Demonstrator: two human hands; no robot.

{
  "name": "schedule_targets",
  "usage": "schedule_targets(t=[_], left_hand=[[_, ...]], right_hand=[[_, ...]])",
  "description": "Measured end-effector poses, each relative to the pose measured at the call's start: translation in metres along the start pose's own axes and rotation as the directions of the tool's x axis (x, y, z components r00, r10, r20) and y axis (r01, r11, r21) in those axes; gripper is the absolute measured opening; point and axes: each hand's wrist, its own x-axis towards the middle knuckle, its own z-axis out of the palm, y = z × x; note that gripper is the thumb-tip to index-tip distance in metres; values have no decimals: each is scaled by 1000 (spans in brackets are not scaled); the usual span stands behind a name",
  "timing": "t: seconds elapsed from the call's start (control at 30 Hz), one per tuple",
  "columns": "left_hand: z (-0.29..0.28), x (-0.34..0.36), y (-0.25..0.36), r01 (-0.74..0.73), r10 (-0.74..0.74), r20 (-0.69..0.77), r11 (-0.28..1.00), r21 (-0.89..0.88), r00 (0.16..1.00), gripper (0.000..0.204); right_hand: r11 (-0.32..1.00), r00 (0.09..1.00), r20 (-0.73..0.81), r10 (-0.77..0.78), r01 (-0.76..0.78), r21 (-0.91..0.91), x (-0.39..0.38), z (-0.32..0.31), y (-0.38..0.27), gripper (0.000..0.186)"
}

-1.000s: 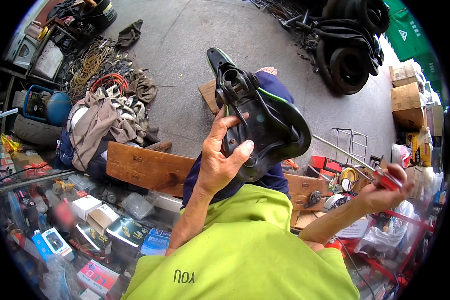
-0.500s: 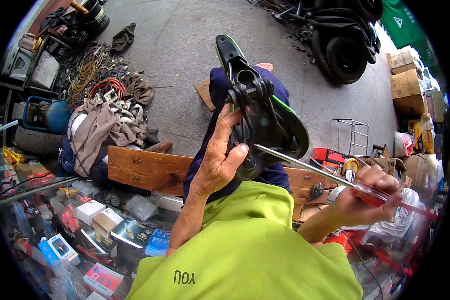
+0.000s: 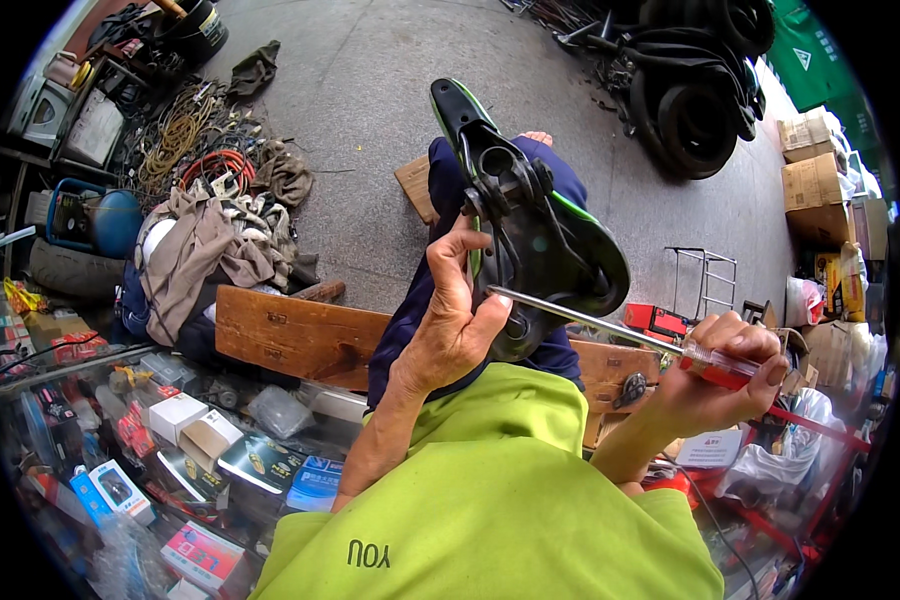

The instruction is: The person sits on the floor and uses a screwdriver to work on a small mechanical part, then switches to a larger black plastic component. They manipulate the parts with both hands, turning them over and adjusting screws.

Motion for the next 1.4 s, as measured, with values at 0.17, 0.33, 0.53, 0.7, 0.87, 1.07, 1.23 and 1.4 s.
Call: schedule_targets(t=[0.17, 0.33, 0.53, 0.7, 0.87, 1.07, 1.23, 1.4], left_hand=[[-5, 1, 2, 53, -54, 39, 998, 39, 998, 42], [-9, 3, 9, -39, 19, 83, 969, 242, 996, 38], [-1, -8, 3, -14, 27, -92, 990, 137, 995, 38], [-2, -8, 0, -67, 84, -120, 987, 146, 989, 39], [-7, 8, 10, -94, 101, -18, 967, 237, 995, 40], [-4, 24, 14, -195, 187, 67, 969, 153, 980, 38], [1, 15, 2, -219, 230, -141, 972, 88, 963, 30], [3, 5, -3, -205, 229, -204, 969, 135, 952, 27]], right_hand=[[998, 963, -268, 36, -50, -44, 8, 3, 9, 42], [975, 961, -251, -115, 60, -215, 5, -3, 3, 38], [950, 932, -338, -132, 21, -312, 2, 5, -1, 37], [956, 932, -338, -127, 23, -294, 4, 2, -3, 37], [917, 902, -335, -273, 137, -376, 8, -6, -13, 33], [769, 879, -205, -431, 239, -593, -5, 9, -2, 29], [794, 897, -192, -399, 233, -562, -10, 16, -4, 28], [790, 894, -207, -397, 218, -573, -11, 14, -2, 30]])
